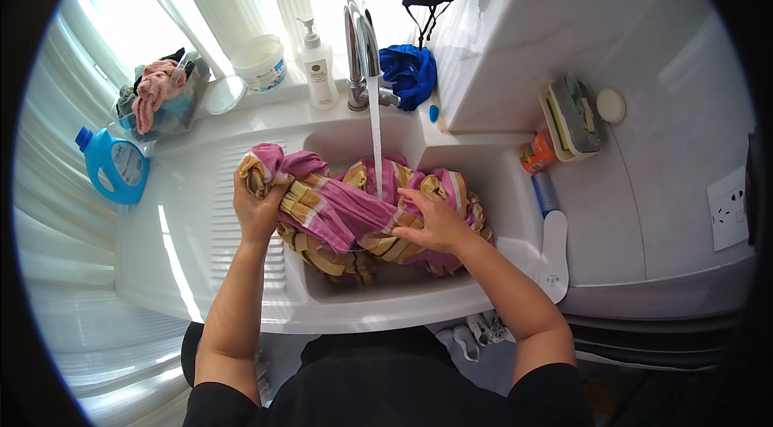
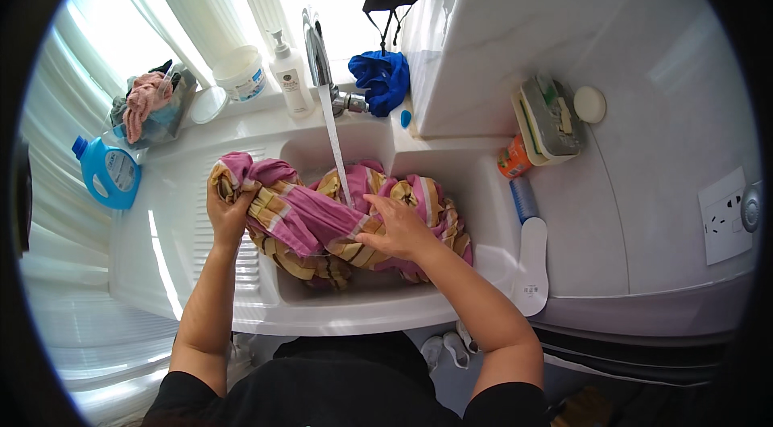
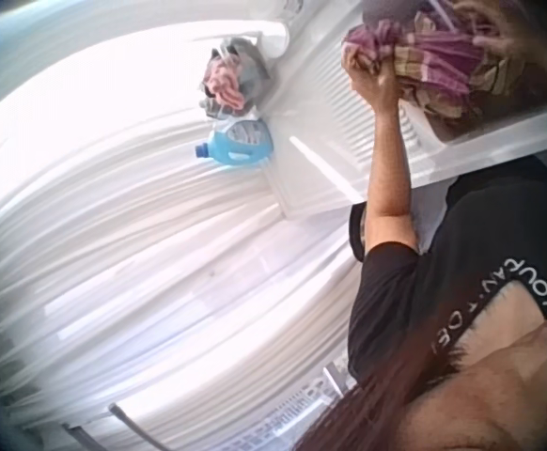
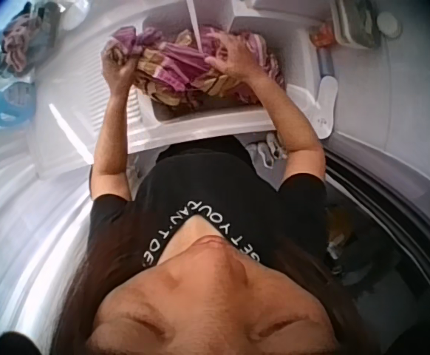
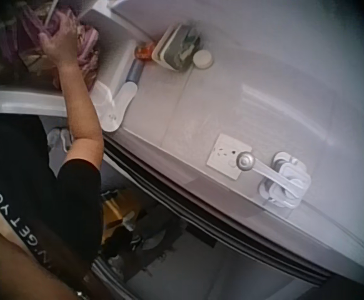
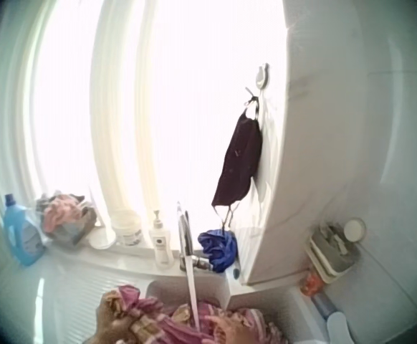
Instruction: The person washes a pink and yellow striped cloth in a sink by hand, using water and liquid detergent, then rinses it under the faucet.
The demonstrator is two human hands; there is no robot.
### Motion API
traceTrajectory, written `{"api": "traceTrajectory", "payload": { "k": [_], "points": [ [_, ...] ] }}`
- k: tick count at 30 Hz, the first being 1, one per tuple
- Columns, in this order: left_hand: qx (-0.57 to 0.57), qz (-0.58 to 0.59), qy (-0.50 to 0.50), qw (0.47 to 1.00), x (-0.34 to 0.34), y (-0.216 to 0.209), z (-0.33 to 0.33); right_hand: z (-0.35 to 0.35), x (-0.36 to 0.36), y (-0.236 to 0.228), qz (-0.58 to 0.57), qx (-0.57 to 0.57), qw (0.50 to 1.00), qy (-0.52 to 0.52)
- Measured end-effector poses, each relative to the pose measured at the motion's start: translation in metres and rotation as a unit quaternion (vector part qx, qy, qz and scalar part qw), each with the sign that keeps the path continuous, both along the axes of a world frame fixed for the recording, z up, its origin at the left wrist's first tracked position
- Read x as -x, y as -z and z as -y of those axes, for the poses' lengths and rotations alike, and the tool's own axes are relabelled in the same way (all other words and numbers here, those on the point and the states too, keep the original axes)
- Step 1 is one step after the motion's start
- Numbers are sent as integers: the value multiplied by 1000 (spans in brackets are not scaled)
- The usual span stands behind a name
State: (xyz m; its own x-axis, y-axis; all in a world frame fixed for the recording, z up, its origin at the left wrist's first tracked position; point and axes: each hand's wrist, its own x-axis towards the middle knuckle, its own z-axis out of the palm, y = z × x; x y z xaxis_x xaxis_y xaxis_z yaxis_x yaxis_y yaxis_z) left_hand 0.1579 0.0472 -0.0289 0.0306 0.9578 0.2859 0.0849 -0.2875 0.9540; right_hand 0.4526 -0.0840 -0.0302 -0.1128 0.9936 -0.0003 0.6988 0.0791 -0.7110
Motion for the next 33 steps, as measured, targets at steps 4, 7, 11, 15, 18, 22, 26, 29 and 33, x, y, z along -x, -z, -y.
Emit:
{"api": "traceTrajectory", "payload": {
  "k": [4,7,11,15,18,22,26,29,33],
  "points": [
    [141,62,-113,981,11,9,-13,28,-11,67,220,-119,967,37],
    [-119,-351,-222,902,26,52,-29,18,-5,65,182,-159,968,74],
    [-211,-436,101,869,-2,-11,-17,8,-2,-46,34,-262,953,149],
    [-170,-312,285,890,-60,-81,29,-2,8,-128,-23,-385,919,83],
    [-85,-230,366,898,-71,-64,18,-22,15,-143,-38,-412,910,38],
    [90,-132,285,945,-47,-27,2,-54,14,-68,45,-251,965,55],
    [279,5,156,947,-42,15,-18,-47,-3,37,126,79,982,119],
    [319,-71,106,939,-64,4,-21,-54,1,37,62,137,974,170],
    [356,45,183,915,-98,-14,-15,-45,28,-7,-92,-189,960,186]
  ]
}}
